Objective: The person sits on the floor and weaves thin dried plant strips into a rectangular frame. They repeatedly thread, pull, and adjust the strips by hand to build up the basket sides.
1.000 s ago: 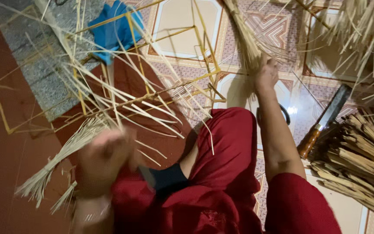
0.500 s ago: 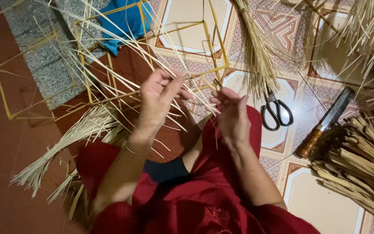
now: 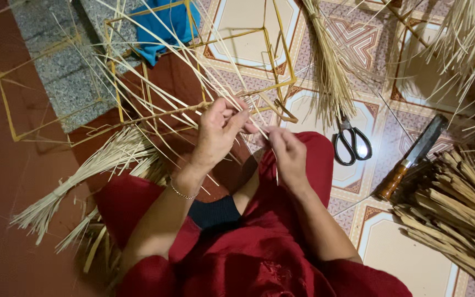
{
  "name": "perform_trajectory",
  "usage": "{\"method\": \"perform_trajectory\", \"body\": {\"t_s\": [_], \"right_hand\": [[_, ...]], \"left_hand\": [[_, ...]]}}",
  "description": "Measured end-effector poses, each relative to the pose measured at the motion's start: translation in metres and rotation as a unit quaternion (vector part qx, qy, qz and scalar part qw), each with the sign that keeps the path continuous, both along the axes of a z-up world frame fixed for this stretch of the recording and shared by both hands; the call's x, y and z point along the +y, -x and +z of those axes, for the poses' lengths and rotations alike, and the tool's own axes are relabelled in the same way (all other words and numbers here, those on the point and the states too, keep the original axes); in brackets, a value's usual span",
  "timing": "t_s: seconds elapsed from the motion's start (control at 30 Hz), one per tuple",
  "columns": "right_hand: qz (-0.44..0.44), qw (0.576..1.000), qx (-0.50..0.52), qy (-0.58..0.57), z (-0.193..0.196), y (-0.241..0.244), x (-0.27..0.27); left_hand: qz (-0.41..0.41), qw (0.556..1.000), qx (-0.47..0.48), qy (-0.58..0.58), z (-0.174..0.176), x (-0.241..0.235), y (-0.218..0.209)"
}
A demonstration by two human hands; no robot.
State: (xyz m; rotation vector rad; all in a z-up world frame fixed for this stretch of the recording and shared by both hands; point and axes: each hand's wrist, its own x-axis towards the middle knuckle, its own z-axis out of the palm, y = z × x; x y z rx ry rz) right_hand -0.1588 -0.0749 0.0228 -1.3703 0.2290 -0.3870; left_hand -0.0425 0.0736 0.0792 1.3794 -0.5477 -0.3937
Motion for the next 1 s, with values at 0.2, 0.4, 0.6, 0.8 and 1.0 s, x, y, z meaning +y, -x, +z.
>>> {"method": "perform_trajectory", "body": {"t_s": [0.2, 0.4, 0.6, 0.8, 1.0], "right_hand": [[-0.049, 0.937, -0.072, 0.338, -0.006, 0.009, 0.002], [-0.052, 0.930, -0.051, 0.361, -0.008, -0.001, -0.009], [-0.074, 0.935, -0.059, 0.343, -0.023, -0.024, -0.038], [-0.066, 0.926, -0.003, 0.372, -0.056, -0.048, -0.058], [-0.044, 0.918, 0.132, 0.371, -0.068, -0.043, -0.065]], "left_hand": [[0.001, 0.999, -0.040, -0.024, 0.009, 0.016, -0.003], [0.070, 0.996, -0.055, -0.022, 0.035, 0.028, -0.022], [0.100, 0.970, -0.220, -0.021, 0.055, 0.007, -0.056], [0.163, 0.947, -0.275, -0.023, 0.042, -0.042, -0.103], [0.156, 0.949, -0.144, -0.231, -0.018, -0.076, -0.110]]}}
